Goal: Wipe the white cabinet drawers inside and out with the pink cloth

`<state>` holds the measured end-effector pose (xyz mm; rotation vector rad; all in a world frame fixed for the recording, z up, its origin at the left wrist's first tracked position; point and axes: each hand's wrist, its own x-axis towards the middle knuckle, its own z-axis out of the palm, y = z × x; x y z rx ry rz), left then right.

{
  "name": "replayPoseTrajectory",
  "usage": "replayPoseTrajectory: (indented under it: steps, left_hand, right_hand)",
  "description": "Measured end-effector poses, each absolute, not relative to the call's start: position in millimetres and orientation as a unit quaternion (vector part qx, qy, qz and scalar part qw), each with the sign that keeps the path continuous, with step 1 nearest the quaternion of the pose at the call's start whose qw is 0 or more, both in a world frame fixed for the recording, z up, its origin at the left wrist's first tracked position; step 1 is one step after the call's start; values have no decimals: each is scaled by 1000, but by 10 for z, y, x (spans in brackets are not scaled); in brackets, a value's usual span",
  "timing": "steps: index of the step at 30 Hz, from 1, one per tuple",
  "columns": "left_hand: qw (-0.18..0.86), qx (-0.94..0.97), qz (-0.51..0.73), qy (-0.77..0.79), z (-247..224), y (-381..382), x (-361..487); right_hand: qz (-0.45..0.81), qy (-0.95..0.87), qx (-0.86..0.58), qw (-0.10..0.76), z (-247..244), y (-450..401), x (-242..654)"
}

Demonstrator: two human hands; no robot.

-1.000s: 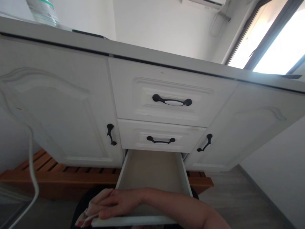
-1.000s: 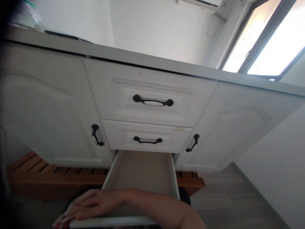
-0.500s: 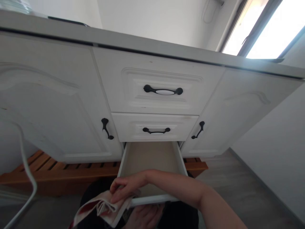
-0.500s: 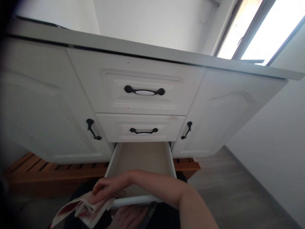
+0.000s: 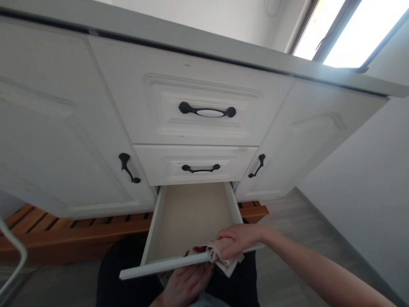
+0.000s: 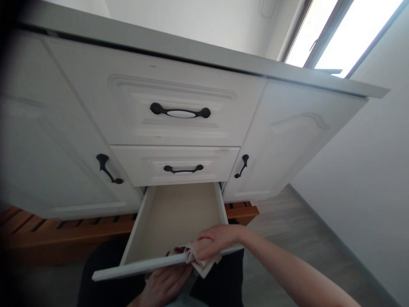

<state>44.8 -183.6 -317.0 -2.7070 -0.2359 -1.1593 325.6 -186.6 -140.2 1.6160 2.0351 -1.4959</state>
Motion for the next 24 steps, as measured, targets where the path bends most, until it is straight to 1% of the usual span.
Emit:
replayPoseTrajectory:
  steps: [3, 5, 8, 10, 13, 15, 17, 20, 22, 24]
  left_hand:
    - [100, -916, -380, -79, -3137, -1829, 431]
    - [92, -916, -382, -77, -3104, -1829, 428]
    - [65, -916, -387, -79, -3041, -1828, 441]
    - [52, -915, -392, -82, -3028, -1822, 453]
    - [60, -905, -416, -72, -3081, -1797, 468]
    - [68, -902, -421, -65, -3133, -1775, 479]
    - [70, -902, -422, -63, -3166, -1754, 494]
    - [46, -905, -414, -88, -3159, -1711, 531]
    - [31, -915, -390, -104, -3131, -1642, 567]
    - [25, -927, -357, -114, -3098, -1521, 613]
  right_hand:
    - [-431, 654, 620, 50, -1278, -2172, 3477]
    - [-402, 637, 657, 6, -1226, -2351, 3570]
    - [-382, 598, 700, -80, -1217, -2595, 3649]
    - [-383, 556, 721, -154, -1270, -2747, 3670]
    - [-378, 494, 736, -267, -1449, -2984, 3682]
    - [-343, 457, 756, -320, -1629, -3164, 3703]
    - [-282, 411, 797, -342, -1846, -3363, 3747]
    - [-163, 346, 857, -346, -2183, -3641, 3825]
    - [-100, 327, 869, -357, -2365, -3750, 3842]
    - [-69, 328, 869, -364, -2483, -3768, 3812]
